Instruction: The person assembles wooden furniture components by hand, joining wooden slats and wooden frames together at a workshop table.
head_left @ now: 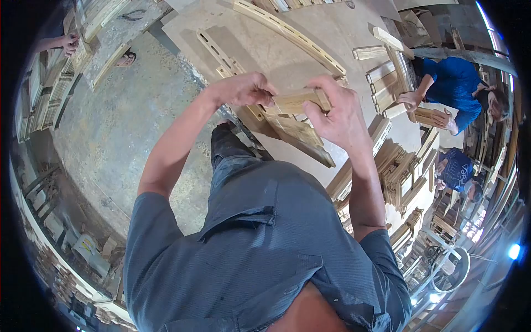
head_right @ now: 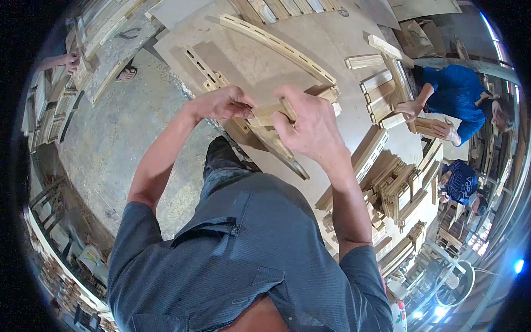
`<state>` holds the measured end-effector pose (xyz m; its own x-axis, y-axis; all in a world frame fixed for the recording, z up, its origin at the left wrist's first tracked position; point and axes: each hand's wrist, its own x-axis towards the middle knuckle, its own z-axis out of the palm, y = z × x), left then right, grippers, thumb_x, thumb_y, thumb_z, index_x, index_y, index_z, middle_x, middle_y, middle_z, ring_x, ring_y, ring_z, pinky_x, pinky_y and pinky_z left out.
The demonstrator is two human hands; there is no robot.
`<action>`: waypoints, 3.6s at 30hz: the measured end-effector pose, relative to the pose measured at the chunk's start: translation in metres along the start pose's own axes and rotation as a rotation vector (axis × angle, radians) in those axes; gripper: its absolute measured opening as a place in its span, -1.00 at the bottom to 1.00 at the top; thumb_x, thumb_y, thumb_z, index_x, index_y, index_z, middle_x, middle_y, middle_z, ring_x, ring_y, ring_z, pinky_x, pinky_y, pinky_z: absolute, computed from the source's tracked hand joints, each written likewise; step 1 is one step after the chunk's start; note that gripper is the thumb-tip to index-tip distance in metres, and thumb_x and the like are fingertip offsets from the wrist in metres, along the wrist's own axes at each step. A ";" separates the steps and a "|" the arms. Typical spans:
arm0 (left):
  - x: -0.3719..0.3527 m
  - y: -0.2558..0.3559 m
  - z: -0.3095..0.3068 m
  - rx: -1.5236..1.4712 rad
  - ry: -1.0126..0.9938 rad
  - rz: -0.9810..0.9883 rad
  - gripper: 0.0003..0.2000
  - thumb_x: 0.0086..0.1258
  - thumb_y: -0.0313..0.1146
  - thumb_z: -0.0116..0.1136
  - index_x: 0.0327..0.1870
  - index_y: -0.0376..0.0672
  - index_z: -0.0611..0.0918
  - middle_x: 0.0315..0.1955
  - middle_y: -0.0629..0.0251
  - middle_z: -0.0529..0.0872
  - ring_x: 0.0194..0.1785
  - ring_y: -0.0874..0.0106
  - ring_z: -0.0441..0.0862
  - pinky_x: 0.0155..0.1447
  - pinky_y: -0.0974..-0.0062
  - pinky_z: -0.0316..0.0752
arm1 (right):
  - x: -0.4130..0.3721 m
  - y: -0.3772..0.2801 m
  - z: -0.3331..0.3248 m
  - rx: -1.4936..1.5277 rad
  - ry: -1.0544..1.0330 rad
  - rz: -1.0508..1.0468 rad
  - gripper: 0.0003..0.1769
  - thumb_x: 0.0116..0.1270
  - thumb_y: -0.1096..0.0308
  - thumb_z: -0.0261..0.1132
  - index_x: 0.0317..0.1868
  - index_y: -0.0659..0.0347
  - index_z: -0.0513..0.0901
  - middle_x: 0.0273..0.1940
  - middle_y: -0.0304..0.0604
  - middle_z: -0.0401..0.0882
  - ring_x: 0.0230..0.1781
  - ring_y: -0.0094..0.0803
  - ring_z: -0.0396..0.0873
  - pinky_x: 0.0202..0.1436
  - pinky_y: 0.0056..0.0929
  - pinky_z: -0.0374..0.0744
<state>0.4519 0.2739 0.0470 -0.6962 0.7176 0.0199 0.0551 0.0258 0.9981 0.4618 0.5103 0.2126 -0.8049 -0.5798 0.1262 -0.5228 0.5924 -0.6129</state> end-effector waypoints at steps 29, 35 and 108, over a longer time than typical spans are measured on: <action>-0.005 -0.004 -0.010 0.079 -0.110 0.067 -0.73 0.40 -0.48 0.37 0.05 -0.39 0.68 -0.23 0.02 0.80 -0.16 0.43 0.70 -0.04 0.38 0.57 | 0.048 -0.039 0.006 -0.352 -0.511 -0.018 -0.65 0.00 0.42 0.20 -0.15 0.20 0.72 -0.47 0.11 0.60 -0.38 0.17 0.64 -0.24 0.08 0.57; -0.008 -0.036 -0.008 0.004 -0.115 0.038 -0.69 0.35 -0.55 0.33 0.10 -0.35 0.68 -0.18 0.03 0.83 -0.10 0.35 0.73 0.03 0.33 0.56 | 0.050 -0.042 0.032 -0.280 -0.511 0.035 -0.57 0.05 0.40 0.21 -0.01 0.06 0.74 -0.45 0.18 0.63 -0.35 0.20 0.63 -0.22 0.07 0.58; -0.012 -0.002 -0.064 -0.009 -0.093 -0.054 -0.75 0.43 -0.44 0.32 0.05 -0.35 0.70 -0.29 0.04 0.80 -0.27 0.37 0.69 -0.12 0.38 0.57 | 0.097 -0.037 0.012 -0.293 -0.418 0.099 -0.79 0.03 0.45 0.22 -0.28 0.23 0.45 -0.43 0.08 0.53 -0.34 0.15 0.57 -0.27 0.06 0.48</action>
<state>0.4144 0.2210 0.0483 -0.6286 0.7768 -0.0392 0.0125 0.0605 0.9981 0.4062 0.4253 0.2382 -0.7052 -0.6513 -0.2802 -0.5543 0.7528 -0.3549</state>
